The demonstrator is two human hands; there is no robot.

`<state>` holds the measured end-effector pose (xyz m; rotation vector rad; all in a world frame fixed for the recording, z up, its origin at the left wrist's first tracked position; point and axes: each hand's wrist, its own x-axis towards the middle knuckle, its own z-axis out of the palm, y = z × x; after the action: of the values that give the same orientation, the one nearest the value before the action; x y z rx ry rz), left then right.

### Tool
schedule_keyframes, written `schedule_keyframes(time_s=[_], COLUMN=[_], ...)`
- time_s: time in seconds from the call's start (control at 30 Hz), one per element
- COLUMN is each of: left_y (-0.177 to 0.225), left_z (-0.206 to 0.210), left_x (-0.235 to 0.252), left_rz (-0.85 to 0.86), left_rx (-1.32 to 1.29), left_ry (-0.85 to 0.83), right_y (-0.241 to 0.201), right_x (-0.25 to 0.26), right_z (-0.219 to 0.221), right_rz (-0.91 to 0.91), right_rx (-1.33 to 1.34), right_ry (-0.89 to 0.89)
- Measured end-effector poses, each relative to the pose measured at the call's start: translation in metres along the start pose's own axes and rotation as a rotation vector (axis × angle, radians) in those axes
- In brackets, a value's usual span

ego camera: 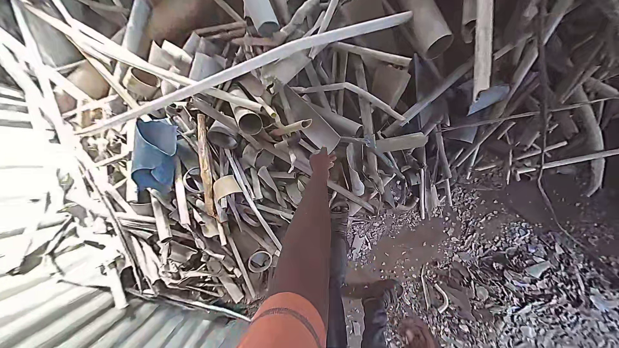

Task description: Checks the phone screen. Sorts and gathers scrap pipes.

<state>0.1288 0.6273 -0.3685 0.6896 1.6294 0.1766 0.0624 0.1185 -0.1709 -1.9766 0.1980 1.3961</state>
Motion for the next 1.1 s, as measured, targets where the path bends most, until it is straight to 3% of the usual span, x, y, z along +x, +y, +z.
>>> schedule_keyframes(time_s=[0.07,0.13,0.23,0.33,0.43,0.53,0.57,0.63,0.7,0.73,0.8,0.93,1.1], left_y=[-0.009,-0.038,-0.083,-0.107,-0.101,-0.065,-0.046,-0.010,0.028,0.046,0.076,0.083,0.091], left_z=[-0.007,-0.030,-0.071,-0.109,-0.134,-0.133,-0.122,-0.090,-0.041,-0.014,0.034,0.082,0.087], left_x=[0.000,-0.031,-0.128,-0.229,-0.259,-0.223,-0.205,-0.159,-0.102,-0.073,-0.023,0.035,0.040], left_rz=[0.070,0.164,0.105,-0.033,-0.012,0.098,0.132,0.272,0.426,0.448,0.377,0.212,0.062], left_rx=[-0.027,0.131,0.471,0.595,0.671,0.896,0.946,0.905,0.795,0.735,0.653,0.688,0.807], left_ry=[-0.034,-0.143,-0.357,-0.589,-0.875,-1.292,-1.318,-1.062,-0.588,-0.397,-0.181,-0.047,-0.054], right_y=[-0.056,-0.109,-0.186,-0.241,-0.249,-0.226,-0.219,-0.213,-0.204,-0.196,-0.170,-0.112,-0.065], right_x=[0.027,0.060,0.125,0.163,0.159,0.155,0.155,0.147,0.130,0.120,0.098,0.051,0.030], right_z=[0.018,0.035,0.057,0.069,0.070,0.055,0.048,0.041,0.037,0.035,0.029,0.025,0.037], right_rz=[-0.085,-0.153,-0.195,-0.020,0.049,0.016,0.003,-0.006,0.029,0.062,0.140,0.297,0.319], right_rx=[0.018,0.060,0.042,0.100,0.531,0.662,0.670,0.621,0.534,0.487,0.404,0.396,0.478], right_ry=[0.043,0.070,-0.041,-0.219,-0.224,-0.280,-0.284,-0.242,-0.110,-0.033,0.071,0.199,0.238])
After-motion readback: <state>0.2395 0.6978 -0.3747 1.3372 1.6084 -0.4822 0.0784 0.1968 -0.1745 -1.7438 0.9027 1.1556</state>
